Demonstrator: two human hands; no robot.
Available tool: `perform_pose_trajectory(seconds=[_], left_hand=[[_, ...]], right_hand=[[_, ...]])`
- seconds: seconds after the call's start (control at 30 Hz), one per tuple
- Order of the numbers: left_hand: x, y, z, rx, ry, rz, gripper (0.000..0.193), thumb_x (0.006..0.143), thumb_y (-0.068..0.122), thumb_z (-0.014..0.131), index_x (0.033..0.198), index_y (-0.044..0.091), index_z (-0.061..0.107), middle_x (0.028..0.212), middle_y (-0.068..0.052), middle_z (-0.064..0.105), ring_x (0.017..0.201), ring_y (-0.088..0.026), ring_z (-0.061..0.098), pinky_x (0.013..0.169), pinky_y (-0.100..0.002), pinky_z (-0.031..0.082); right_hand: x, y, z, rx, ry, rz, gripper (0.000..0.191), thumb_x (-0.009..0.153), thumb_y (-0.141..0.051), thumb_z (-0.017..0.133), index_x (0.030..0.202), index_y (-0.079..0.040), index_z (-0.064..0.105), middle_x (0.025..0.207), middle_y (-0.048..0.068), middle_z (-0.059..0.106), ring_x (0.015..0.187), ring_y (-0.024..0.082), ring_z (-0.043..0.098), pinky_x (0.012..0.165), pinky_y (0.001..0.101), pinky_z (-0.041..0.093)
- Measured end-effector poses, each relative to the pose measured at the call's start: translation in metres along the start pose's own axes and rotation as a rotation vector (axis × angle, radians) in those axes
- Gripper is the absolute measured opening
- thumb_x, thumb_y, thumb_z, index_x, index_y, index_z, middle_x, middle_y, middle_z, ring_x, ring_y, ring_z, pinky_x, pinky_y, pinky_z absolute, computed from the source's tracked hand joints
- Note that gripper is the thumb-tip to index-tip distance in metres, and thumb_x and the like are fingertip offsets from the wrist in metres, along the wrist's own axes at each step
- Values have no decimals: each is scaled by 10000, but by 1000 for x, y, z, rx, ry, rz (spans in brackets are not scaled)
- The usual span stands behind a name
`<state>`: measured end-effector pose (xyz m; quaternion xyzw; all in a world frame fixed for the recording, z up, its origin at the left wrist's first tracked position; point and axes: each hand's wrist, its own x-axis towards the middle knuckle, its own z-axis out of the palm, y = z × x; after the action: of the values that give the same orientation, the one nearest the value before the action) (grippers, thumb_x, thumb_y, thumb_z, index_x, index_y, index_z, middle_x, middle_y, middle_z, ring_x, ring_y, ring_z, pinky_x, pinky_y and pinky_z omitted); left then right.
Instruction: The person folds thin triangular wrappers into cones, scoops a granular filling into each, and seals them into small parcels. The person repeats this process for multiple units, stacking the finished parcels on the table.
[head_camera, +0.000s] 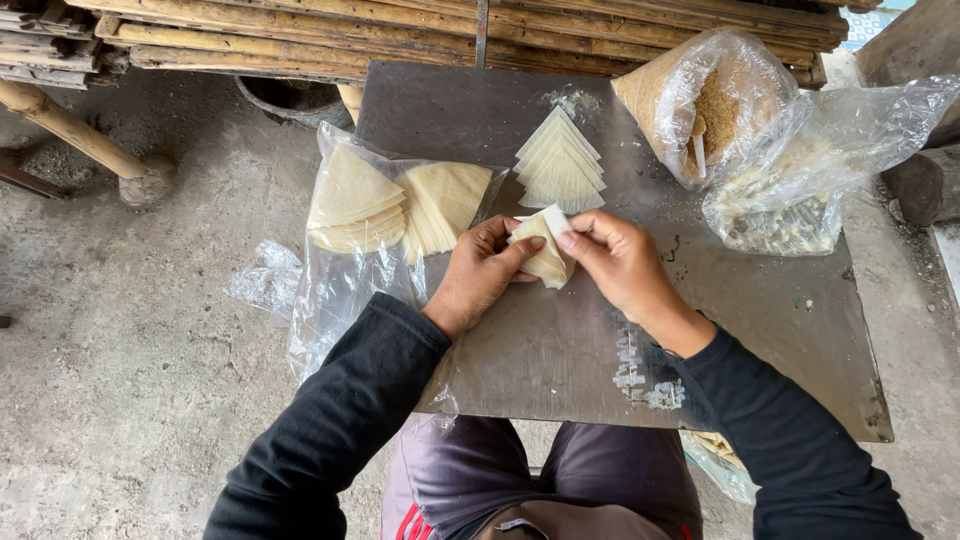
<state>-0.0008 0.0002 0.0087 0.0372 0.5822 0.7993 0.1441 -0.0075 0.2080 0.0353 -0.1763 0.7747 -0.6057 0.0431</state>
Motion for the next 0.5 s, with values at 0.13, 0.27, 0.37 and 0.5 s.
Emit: perform_pose_trajectory(seconds=[0.13,0.27,0.37,0.5], left_hand=[[-2,6,0,-67,52,-59,196,958,164,665,1069,7,627,980,-85,711,870,-154,730,725,-266,653],[0,5,-2,-89,71,-67,198,964,152,646,1087,-3,629,996,-101,706,869,-166,732,722,-278,656],[3,2,-4,-91,57,-49,206,970,147,646,1094,-16,626,997,-108,706,871,-169,732,729,-279,656],[2,-1,-6,-100,59,-43,216,973,151,638,1111,-14,625,998,-107,706,866,-165,731,729,-276,653]], right_hand=[[25,10,-25,28,173,50,92,995,-67,658,1064,-11,681,930,45,726,797,89,669,691,253,569],[57,13,-49,-113,368,-149,49,1069,-52,647,1106,-25,665,947,45,698,799,74,605,691,232,496],[65,15,-48,-567,348,-227,56,1084,-61,642,1102,-22,677,878,75,696,735,113,619,617,271,485],[60,23,-21,-1231,199,-537,73,1020,-38,674,1058,-68,729,770,65,722,716,188,651,720,382,467]])
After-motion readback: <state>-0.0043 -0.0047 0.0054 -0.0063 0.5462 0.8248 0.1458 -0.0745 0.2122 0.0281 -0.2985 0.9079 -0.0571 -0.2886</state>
